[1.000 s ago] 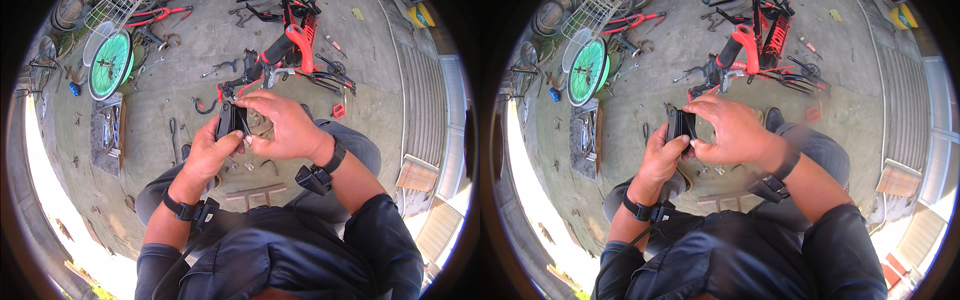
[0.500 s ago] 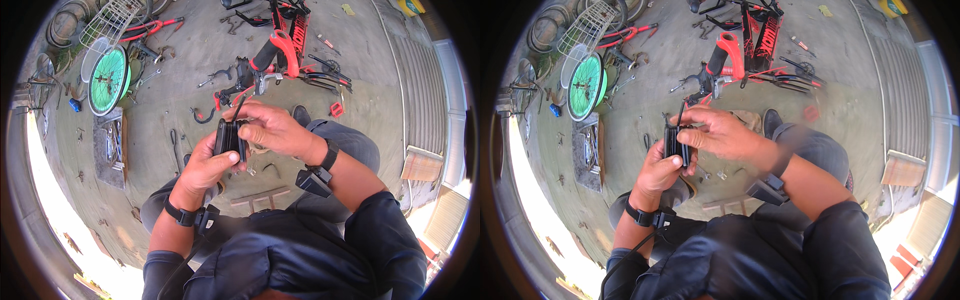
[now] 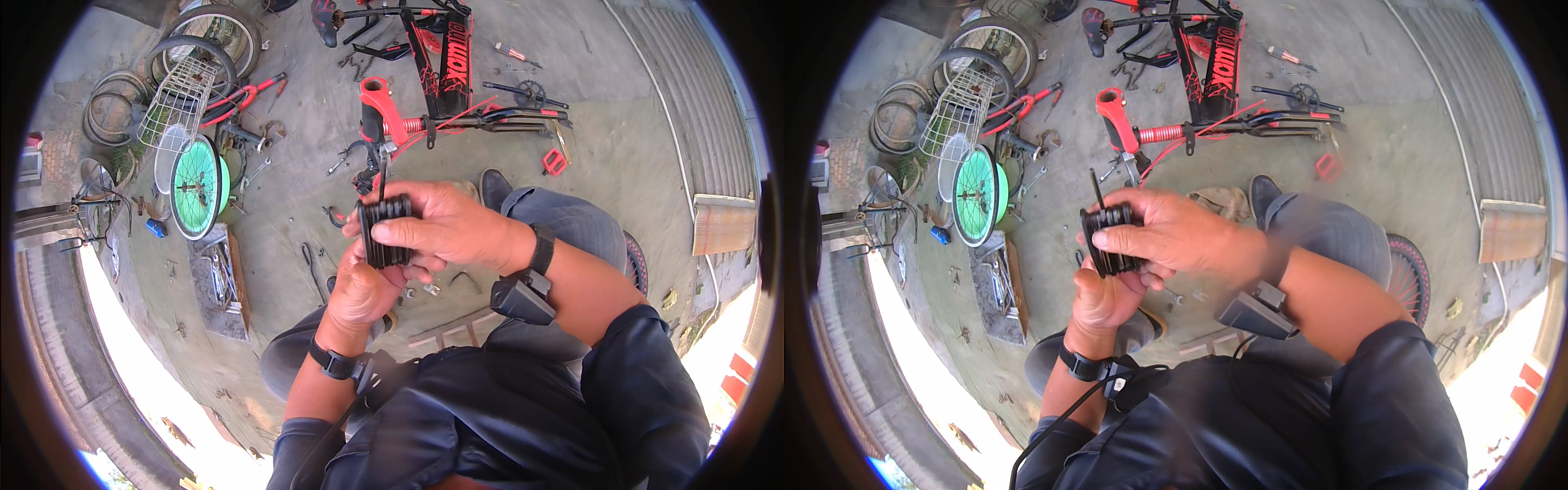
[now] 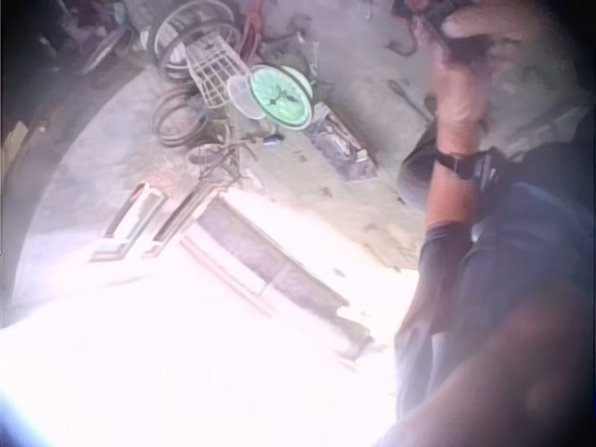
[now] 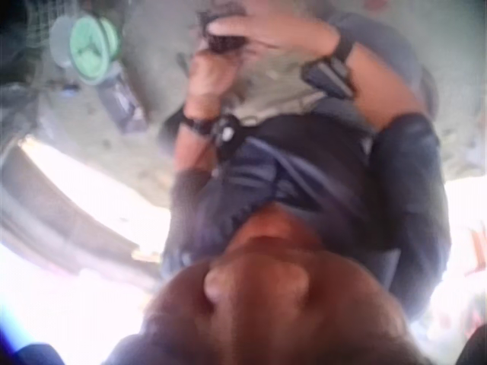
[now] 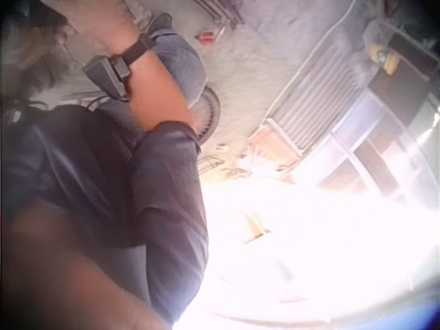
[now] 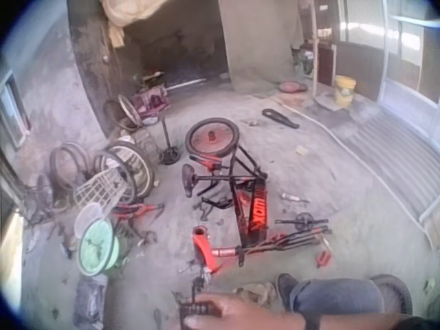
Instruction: The person cleans a bicycle suspension spring with a cloth, then removes the front fork from the frame. They inspect the spring and wipe the fork steerer tube before reinserting the spring into the fork. The person then reattaches the fork to the bicycle frame and tightens the stem bolts.
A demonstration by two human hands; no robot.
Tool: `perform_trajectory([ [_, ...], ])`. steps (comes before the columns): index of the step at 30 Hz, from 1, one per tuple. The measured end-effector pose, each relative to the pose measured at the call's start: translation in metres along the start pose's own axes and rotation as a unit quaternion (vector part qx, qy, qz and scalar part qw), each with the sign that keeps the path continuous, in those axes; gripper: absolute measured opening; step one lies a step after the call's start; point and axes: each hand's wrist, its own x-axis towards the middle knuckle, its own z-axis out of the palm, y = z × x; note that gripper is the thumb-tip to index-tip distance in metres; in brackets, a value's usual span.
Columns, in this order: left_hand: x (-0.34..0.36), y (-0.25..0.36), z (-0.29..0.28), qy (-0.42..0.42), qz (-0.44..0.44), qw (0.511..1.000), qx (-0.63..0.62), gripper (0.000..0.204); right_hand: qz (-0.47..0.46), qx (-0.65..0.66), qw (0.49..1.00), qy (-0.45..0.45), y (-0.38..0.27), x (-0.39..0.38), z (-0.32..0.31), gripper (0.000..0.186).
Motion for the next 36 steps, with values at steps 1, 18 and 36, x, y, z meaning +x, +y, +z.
perform_trajectory([
  [1,0.004,0.001,0.004,-0.027,-0.007,0.998,0.047,0.096,-0.024,0.031,0.999,-0.001,-0.012,-0.002,-0.009,0.03],
  [18,0.096,0.086,0.014,0.238,0.143,0.817,0.505,0.05,-0.272,-0.711,0.608,0.227,-0.079,0.028,-0.142,0.025],
  [36,0.119,0.078,0.005,0.204,0.139,0.825,0.509,0.045,-0.275,-0.677,0.655,0.191,-0.065,0.053,-0.15,0.027],
])
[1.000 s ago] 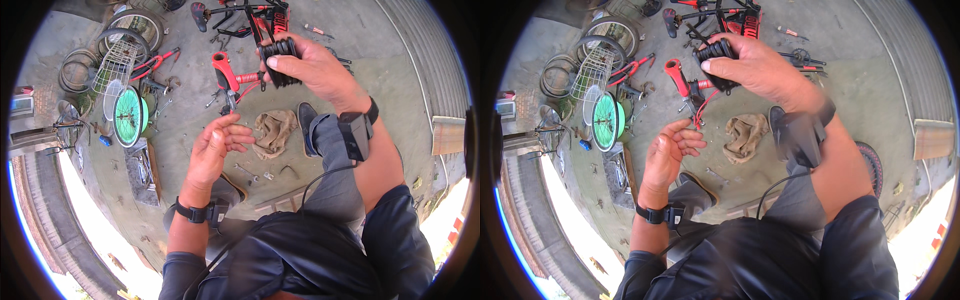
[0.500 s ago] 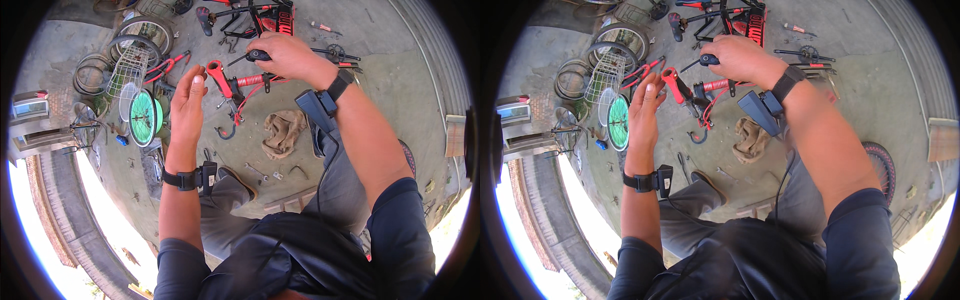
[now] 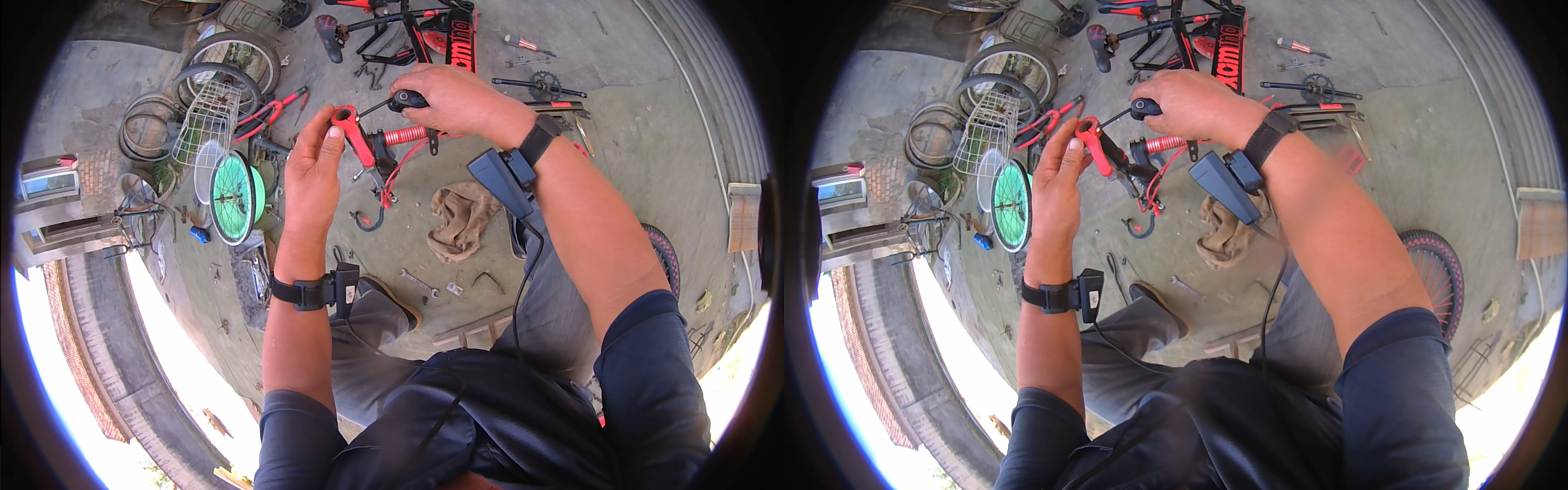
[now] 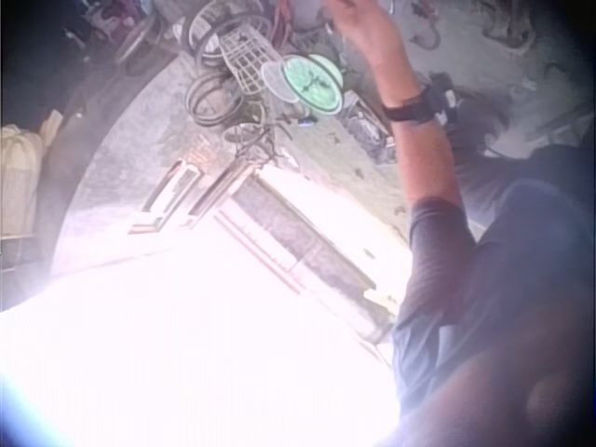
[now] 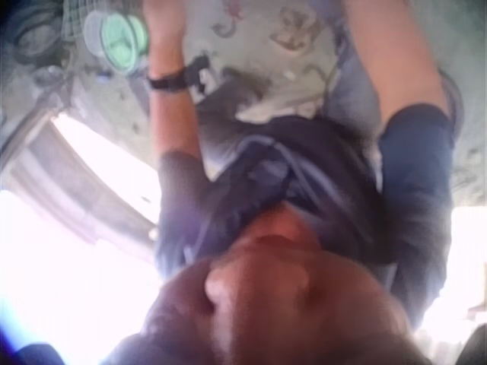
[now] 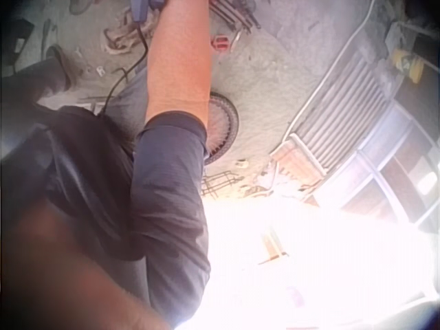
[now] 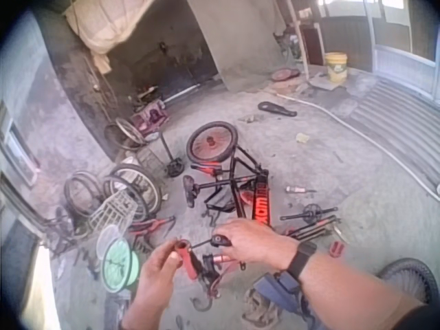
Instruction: The person cleans a bicycle suspension spring with a cloth, then removes the front fork from the frame. They inspect the spring and wipe the fork steerer tube before reinserting the spring into the fork. The person then reattaches the fork to the bicycle frame and tightens the stem bolts.
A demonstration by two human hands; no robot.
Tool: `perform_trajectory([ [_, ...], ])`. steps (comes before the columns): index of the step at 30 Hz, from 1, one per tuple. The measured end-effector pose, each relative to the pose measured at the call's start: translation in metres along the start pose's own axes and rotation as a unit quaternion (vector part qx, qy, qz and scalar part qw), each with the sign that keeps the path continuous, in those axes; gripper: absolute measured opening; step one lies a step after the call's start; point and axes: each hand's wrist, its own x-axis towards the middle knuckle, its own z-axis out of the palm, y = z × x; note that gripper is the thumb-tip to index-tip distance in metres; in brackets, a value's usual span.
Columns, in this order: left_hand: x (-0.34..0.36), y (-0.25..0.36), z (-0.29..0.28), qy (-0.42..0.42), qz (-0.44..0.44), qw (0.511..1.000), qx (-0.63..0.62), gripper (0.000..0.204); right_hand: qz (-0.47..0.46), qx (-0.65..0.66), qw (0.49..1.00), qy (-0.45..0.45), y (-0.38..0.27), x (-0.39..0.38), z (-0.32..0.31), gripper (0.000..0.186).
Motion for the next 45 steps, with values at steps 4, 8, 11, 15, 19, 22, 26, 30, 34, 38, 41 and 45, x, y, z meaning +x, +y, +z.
perform_trajectory([
  [4,0.001,-0.002,0.002,0.0,0.004,1.0,-0.012,0.045,-0.011,0.013,1.0,-0.014,0.0,0.003,-0.003,0.029],
  [8,0.001,-0.003,0.002,-0.001,0.004,1.0,-0.009,0.045,0.043,0.087,0.99,-0.099,-0.003,0.007,-0.015,0.03],
  [11,0.001,-0.002,0.002,-0.003,0.003,1.0,-0.007,0.045,0.083,0.156,0.972,-0.152,-0.006,0.008,-0.026,0.03],
  [15,0.001,0.001,0.002,-0.006,-0.012,1.0,-0.009,0.046,0.041,0.119,0.983,-0.135,-0.009,0.011,-0.031,0.03],
  [19,0.0,0.002,0.004,-0.011,-0.022,0.999,-0.028,0.047,0.004,-0.016,0.996,-0.087,-0.009,0.017,-0.027,0.033],
  [22,0.001,0.003,0.004,-0.015,-0.024,0.999,-0.035,0.048,-0.01,-0.035,0.999,-0.03,-0.009,0.019,-0.021,0.031],
  [26,0.0,0.004,0.005,-0.011,-0.026,0.998,-0.053,0.048,-0.005,-0.038,0.999,0.005,-0.01,0.017,-0.012,0.032],
  [30,0.0,0.006,0.006,-0.01,-0.027,0.998,-0.06,0.048,-0.043,-0.046,0.994,0.089,-0.007,0.02,0.0,0.034],
  [34,0.0,0.004,0.006,-0.007,-0.029,0.998,-0.056,0.048,-0.065,-0.072,0.983,0.155,-0.003,0.022,0.011,0.037],
  [38,0.001,0.003,0.006,-0.006,-0.028,0.998,-0.052,0.05,-0.034,-0.016,0.987,0.155,-0.002,0.014,0.023,0.038],
  [41,0.001,0.003,0.006,-0.006,-0.026,0.998,-0.051,0.05,0.004,0.018,0.992,0.128,-0.006,0.009,0.028,0.035],
  [45,0.001,0.002,0.005,-0.006,-0.026,0.998,-0.05,0.049,0.058,0.017,0.998,0.035,-0.008,0.007,0.017,0.034],
])
